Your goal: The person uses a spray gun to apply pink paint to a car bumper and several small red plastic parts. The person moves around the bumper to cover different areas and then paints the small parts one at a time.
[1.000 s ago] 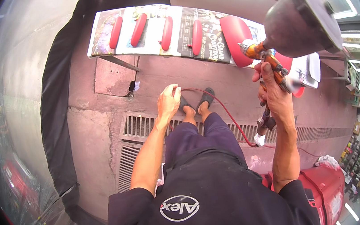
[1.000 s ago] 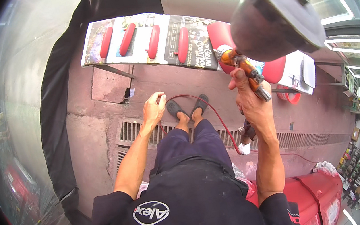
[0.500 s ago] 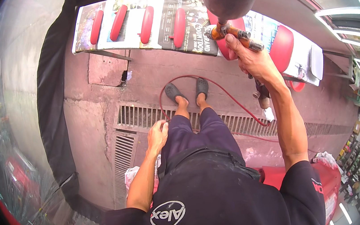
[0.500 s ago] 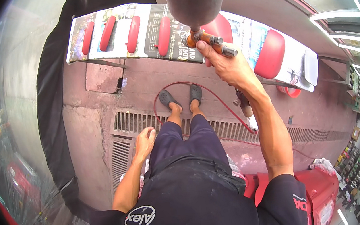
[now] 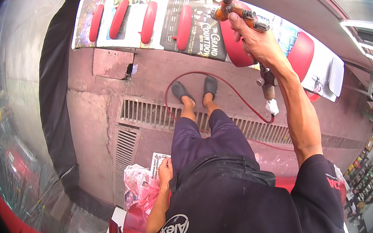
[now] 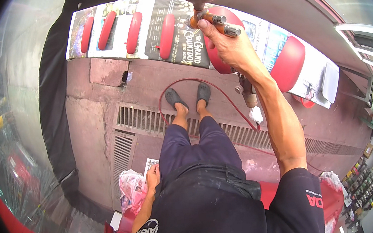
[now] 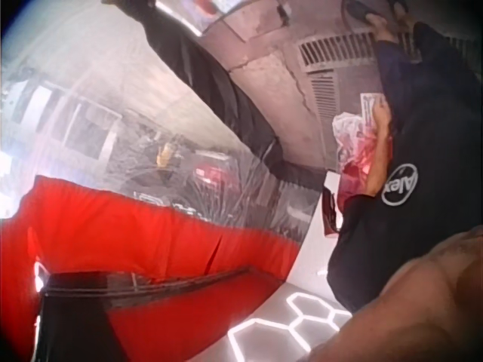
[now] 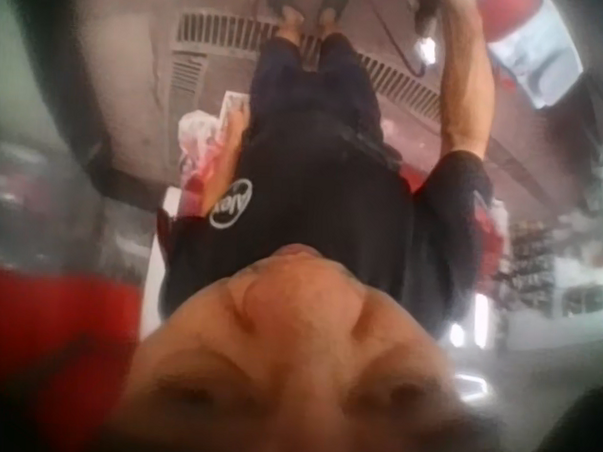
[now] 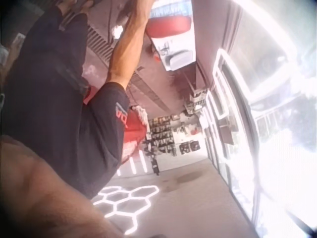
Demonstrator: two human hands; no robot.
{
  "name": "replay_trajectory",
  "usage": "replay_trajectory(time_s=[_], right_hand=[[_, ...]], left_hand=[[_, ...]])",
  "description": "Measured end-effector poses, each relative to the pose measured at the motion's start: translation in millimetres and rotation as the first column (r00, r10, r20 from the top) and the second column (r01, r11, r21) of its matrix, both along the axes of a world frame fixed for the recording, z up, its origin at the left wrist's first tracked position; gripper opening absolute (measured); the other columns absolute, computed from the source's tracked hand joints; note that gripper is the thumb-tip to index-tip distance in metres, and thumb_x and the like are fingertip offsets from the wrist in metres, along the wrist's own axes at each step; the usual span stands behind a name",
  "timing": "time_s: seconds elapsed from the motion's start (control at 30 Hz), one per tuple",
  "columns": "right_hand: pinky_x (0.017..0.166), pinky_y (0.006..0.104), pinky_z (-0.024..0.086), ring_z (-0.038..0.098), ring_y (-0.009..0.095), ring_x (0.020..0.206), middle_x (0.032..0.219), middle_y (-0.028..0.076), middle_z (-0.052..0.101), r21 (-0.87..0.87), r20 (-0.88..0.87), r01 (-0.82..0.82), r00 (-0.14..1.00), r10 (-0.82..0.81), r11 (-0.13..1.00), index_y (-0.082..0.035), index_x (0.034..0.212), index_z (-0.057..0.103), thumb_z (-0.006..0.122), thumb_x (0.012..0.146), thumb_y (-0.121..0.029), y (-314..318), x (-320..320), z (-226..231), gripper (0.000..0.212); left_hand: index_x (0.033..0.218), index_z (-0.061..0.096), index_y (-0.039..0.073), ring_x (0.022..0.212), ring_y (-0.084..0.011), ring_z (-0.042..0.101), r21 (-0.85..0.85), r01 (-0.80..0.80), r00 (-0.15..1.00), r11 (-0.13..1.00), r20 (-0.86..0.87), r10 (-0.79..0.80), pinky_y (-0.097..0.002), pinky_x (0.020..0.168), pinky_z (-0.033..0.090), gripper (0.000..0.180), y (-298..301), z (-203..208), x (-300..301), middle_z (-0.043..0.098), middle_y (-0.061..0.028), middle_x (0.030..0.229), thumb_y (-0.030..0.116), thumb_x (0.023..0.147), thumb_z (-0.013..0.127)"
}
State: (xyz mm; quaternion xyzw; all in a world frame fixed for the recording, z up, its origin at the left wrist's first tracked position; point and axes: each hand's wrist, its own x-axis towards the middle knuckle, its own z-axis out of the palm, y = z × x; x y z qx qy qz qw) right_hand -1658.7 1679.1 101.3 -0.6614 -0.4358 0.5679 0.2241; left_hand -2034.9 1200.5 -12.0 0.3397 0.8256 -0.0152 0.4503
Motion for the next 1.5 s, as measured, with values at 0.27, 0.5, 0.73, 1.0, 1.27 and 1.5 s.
replay_trajectory(time_s=[0.27, 0.5, 0.73, 1.0, 1.27, 1.5], right_hand=[[0.071, 0.0273, 0.048, 0.054, 0.009, 0.074, 0.083, 0.001, 0.064, 0.280, -0.066, 0.094, 0.995, -0.078, 0.955, -0.009, 0.140, 0.068, 0.065, 0.106, -0.045, 0, -13, -24, 0.050], [0.069, 0.0274, 0.049, 0.054, 0.008, 0.074, 0.082, 0.001, 0.064, 0.079, -0.060, -0.058, 0.996, 0.063, 0.995, -0.003, 0.138, 0.068, 0.068, 0.104, -0.042, -62, -9, -9, 0.051], [0.062, 0.0274, 0.046, 0.055, 0.007, 0.069, 0.078, 0.001, 0.064, -0.149, -0.198, -0.209, 0.964, 0.177, 0.967, -0.002, 0.133, 0.069, 0.068, 0.104, -0.043, -93, 0, 2, 0.050], [0.059, 0.0257, 0.042, 0.048, 0.006, 0.065, 0.076, -0.002, 0.059, 0.066, 0.005, 0.105, 0.994, -0.106, 0.992, -0.003, 0.140, 0.065, 0.065, 0.104, -0.050, -65, -15, 9, 0.059], [0.060, 0.0283, 0.036, 0.041, 0.008, 0.069, 0.075, -0.004, 0.049, 0.218, 0.118, 0.147, 0.977, -0.176, 0.965, -0.007, 0.139, 0.066, 0.061, 0.106, -0.051, -81, -22, 25, 0.055], [0.064, 0.0261, 0.039, 0.043, 0.008, 0.074, 0.085, -0.003, 0.056, 0.226, 0.003, 0.357, 0.930, -0.367, 0.907, -0.001, 0.124, 0.068, 0.064, 0.104, -0.052, -88, -53, 42, 0.055]], left_hand=[[0.120, 0.072, 0.000, 0.092, -0.0308, 0.076, 0.032, -0.063, 0.997, 0.998, 0.038, 0.061, -0.0414, 0.084, 0.057, 0.035, 40, 13, 20, 0.077, -0.0207, 0.102, 0.029, 0.104, 0.059], [0.120, 0.072, 0.000, 0.092, -0.0300, 0.075, 0.014, -0.055, 0.997, 0.998, 0.046, 0.054, -0.0396, 0.085, 0.057, 0.036, 64, 11, 23, 0.077, -0.0195, 0.101, 0.030, 0.103, 0.061], [0.121, 0.072, -0.001, 0.096, -0.0274, 0.075, -0.041, -0.115, 0.992, 0.993, 0.056, 0.117, -0.0383, 0.088, 0.056, 0.036, 71, 17, 33, 0.078, -0.0187, 0.102, 0.028, 0.104, 0.061], [0.118, 0.072, -0.002, 0.092, -0.0276, 0.075, 0.042, -0.157, 0.986, 0.987, 0.059, 0.154, -0.0384, 0.086, 0.057, 0.035, 53, 9, 32, 0.078, -0.0187, 0.100, 0.027, 0.104, 0.061], [0.116, 0.073, 0.000, 0.079, -0.0127, 0.066, 0.410, -0.139, 0.990, 0.902, 0.025, 0.141, -0.0308, 0.075, 0.054, 0.024, 94, 14, 16, 0.075, -0.0069, 0.092, 0.018, 0.104, 0.063], [0.116, 0.073, 0.000, 0.082, -0.0188, 0.070, 0.467, -0.058, 0.988, 0.882, 0.154, -0.017, -0.0328, 0.076, 0.057, 0.024, 209, 32, -7, 0.075, -0.0117, 0.102, 0.018, 0.103, 0.066]])
